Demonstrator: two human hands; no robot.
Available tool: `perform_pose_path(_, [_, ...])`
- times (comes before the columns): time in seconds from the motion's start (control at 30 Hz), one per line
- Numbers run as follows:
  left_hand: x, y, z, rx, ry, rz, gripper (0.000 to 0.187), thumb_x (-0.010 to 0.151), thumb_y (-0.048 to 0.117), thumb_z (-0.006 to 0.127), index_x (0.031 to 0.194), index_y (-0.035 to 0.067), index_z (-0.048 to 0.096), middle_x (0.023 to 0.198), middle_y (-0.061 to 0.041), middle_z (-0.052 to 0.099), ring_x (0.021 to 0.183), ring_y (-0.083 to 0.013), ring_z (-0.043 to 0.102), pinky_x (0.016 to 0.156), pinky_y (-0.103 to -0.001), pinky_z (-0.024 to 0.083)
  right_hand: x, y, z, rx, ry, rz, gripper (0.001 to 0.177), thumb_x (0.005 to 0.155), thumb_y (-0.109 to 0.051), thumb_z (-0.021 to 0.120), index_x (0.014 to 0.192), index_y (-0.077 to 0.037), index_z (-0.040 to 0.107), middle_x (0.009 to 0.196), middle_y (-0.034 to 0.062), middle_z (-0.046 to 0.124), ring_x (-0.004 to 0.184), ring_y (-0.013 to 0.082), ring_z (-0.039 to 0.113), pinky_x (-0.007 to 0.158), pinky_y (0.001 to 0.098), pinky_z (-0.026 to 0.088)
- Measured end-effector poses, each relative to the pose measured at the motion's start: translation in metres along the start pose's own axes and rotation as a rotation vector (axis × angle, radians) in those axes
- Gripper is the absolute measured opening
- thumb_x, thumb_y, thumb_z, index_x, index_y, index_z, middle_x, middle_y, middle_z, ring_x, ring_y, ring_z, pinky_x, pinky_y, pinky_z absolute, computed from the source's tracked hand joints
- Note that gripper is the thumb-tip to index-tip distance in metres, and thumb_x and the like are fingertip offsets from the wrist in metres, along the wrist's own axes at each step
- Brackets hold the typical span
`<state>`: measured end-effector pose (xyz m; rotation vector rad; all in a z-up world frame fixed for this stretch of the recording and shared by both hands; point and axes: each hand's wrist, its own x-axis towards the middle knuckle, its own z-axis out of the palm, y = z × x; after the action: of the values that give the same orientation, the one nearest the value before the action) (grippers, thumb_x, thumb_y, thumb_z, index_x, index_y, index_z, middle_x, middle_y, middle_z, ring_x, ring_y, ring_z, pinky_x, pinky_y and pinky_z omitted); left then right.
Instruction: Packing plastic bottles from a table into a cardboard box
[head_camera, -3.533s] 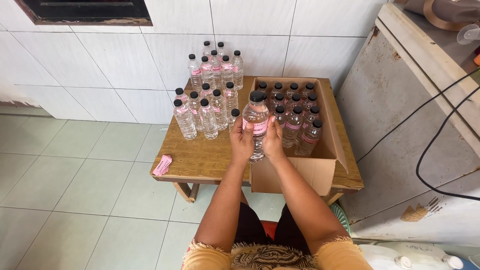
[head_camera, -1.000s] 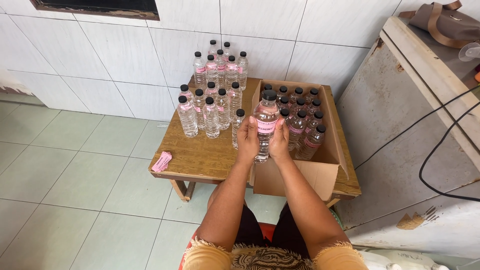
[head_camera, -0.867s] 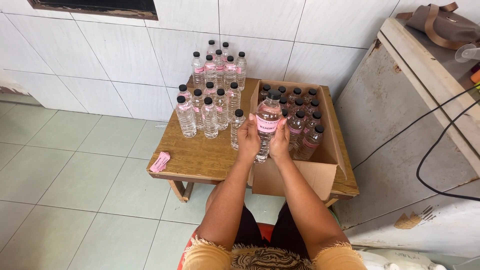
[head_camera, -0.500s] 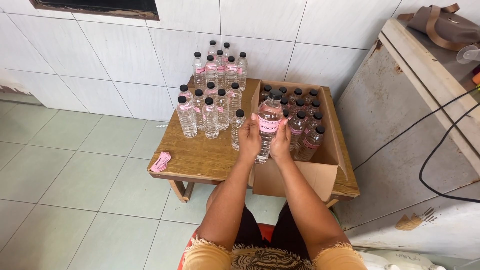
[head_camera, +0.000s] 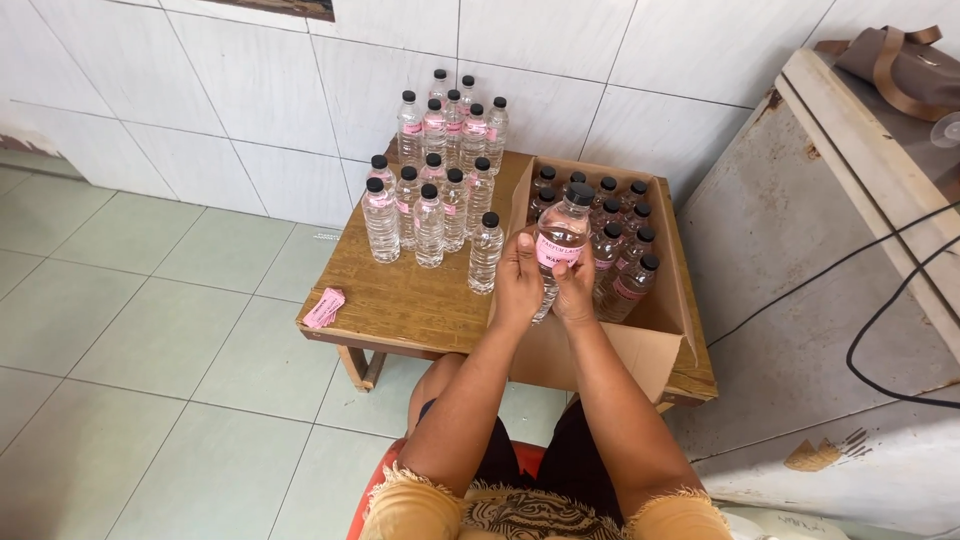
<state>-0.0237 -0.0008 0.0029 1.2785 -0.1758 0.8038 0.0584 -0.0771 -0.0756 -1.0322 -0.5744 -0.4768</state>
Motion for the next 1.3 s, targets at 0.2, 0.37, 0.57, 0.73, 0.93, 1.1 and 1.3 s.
perform_pose_path(0.2, [-0.003, -0.011, -0.005, -0.173, -0.089, 0.040, 0.028, 0.102, 0.025, 0.066, 0.124, 0.006, 0.069, 0.104, -0.009, 0.067, 0.105, -0.0155, 0.056, 0.098, -0.037, 0.046, 0.000, -0.026, 0.013, 0.040, -0.007, 0.022, 0.072, 0.071, -0.036, 0.088, 0.131, -0.007, 0.060, 0.118, 0.0060, 0.070, 0.112, 0.0120, 0.062, 0.104, 0.0377, 0.050])
perform_pose_path(0.37, [-0.005, -0.011, -0.004, -0.237, -0.054, 0.033, 0.026, 0.102, 0.018, 0.067, 0.125, 0.005, 0.067, 0.103, -0.007, 0.065, 0.103, -0.0138, 0.056, 0.096, -0.035, 0.047, -0.001, -0.034, 0.021, -0.011, -0.006, 0.011, 0.066, 0.072, -0.034, 0.084, 0.128, -0.007, 0.062, 0.115, 0.0065, 0.070, 0.109, 0.0122, 0.060, 0.102, 0.0375, 0.050])
perform_pose_path(0.57, [-0.008, -0.022, 0.004, -0.255, 0.054, -0.006, 0.028, 0.095, 0.013, 0.076, 0.119, 0.003, 0.065, 0.093, -0.001, 0.062, 0.091, -0.0097, 0.056, 0.085, -0.029, 0.049, -0.003, -0.037, 0.020, -0.085, -0.030, -0.015, 0.062, 0.079, -0.037, 0.073, 0.131, -0.006, 0.061, 0.119, 0.0092, 0.068, 0.112, 0.0157, 0.058, 0.104, 0.0413, 0.047])
perform_pose_path(0.73, [-0.016, -0.017, 0.007, -0.026, 0.061, 0.049, 0.034, 0.091, 0.024, 0.081, 0.115, 0.003, 0.067, 0.091, -0.015, 0.064, 0.089, -0.0210, 0.062, 0.082, -0.039, 0.050, -0.010, -0.038, 0.015, -0.148, -0.047, -0.029, 0.060, 0.085, -0.041, 0.064, 0.134, -0.005, 0.060, 0.123, 0.0115, 0.066, 0.114, 0.0186, 0.056, 0.106, 0.0444, 0.045])
perform_pose_path(0.93, [-0.020, -0.015, 0.005, 0.118, 0.040, 0.202, 0.036, 0.101, 0.031, 0.066, 0.119, 0.000, 0.064, 0.096, -0.022, 0.061, 0.092, -0.0389, 0.064, 0.085, -0.045, 0.049, -0.014, -0.034, 0.009, -0.235, -0.071, -0.034, 0.061, 0.093, -0.045, 0.052, 0.137, -0.004, 0.059, 0.127, 0.0144, 0.064, 0.117, 0.0224, 0.054, 0.108, 0.0486, 0.042])
perform_pose_path(1.1, [-0.015, -0.007, 0.005, 0.016, 0.055, 0.179, 0.030, 0.108, 0.029, 0.054, 0.112, 0.002, 0.066, 0.091, -0.016, 0.061, 0.091, -0.0233, 0.061, 0.084, -0.039, 0.049, -0.011, -0.036, 0.010, -0.248, -0.056, -0.052, 0.059, 0.094, -0.043, 0.051, 0.136, -0.003, 0.060, 0.124, 0.0135, 0.066, 0.113, 0.0207, 0.055, 0.106, 0.0476, 0.043])
perform_pose_path(1.3, [-0.013, -0.017, 0.011, -0.014, 0.098, 0.093, 0.031, 0.112, 0.028, 0.046, 0.103, 0.006, 0.066, 0.084, -0.010, 0.058, 0.085, -0.0167, 0.055, 0.080, -0.036, 0.047, -0.010, -0.046, 0.021, -0.256, -0.031, -0.067, 0.056, 0.095, -0.043, 0.051, 0.134, -0.004, 0.061, 0.126, 0.0113, 0.064, 0.117, 0.0210, 0.053, 0.111, 0.0488, 0.039])
